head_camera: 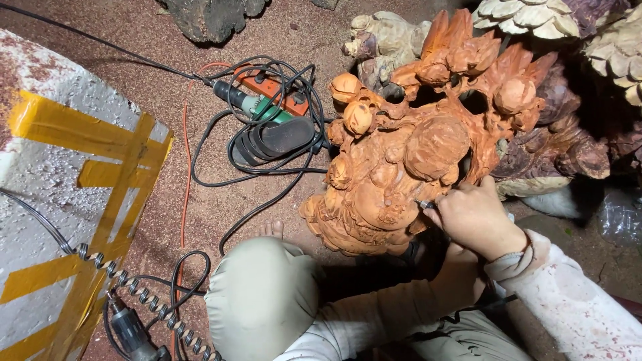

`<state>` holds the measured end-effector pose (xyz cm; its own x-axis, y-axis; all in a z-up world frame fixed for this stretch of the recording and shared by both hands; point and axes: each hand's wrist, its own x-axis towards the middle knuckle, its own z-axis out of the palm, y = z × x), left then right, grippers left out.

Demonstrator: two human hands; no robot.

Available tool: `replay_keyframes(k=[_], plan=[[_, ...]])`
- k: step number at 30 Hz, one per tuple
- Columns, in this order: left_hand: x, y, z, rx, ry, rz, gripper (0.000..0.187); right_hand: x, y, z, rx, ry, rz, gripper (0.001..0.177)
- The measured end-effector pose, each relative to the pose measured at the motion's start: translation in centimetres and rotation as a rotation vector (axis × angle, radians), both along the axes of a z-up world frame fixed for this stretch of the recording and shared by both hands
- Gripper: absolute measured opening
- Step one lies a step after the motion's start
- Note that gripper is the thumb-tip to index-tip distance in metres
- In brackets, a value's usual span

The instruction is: Carving intricate details on a wooden Buddha statue using a handheld rotary tool

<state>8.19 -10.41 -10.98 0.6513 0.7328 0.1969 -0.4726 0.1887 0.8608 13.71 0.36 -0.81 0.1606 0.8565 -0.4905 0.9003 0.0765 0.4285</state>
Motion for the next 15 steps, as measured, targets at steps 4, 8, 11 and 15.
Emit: replay_keyframes(k=[4, 8, 11, 15], plan=[[-0.5, 0.0, 0.1, 0.061, 0.023, 0.019, 0.051, -0.8, 0.4, 0.6, -0.09, -0.012, -0.054, 0.039], [-1.0, -0.1, 0.3, 0.15, 0.055, 0.057, 0.052, 0.3, 0.0, -0.5, -0.129, -0.024, -0.031, 0.031], [-0.4, 0.2, 1.1, -0.55, -0.24, -0.149, 0.05, 0.6, -0.2, -0.1, -0.088, 0.007, 0.014, 0.032], [0.1, 1.0, 2.5, -1.133, -0.532, -0.268, 0.046, 1.4, -0.8, 0.1, 0.063, 0.046, 0.101, 0.038]])
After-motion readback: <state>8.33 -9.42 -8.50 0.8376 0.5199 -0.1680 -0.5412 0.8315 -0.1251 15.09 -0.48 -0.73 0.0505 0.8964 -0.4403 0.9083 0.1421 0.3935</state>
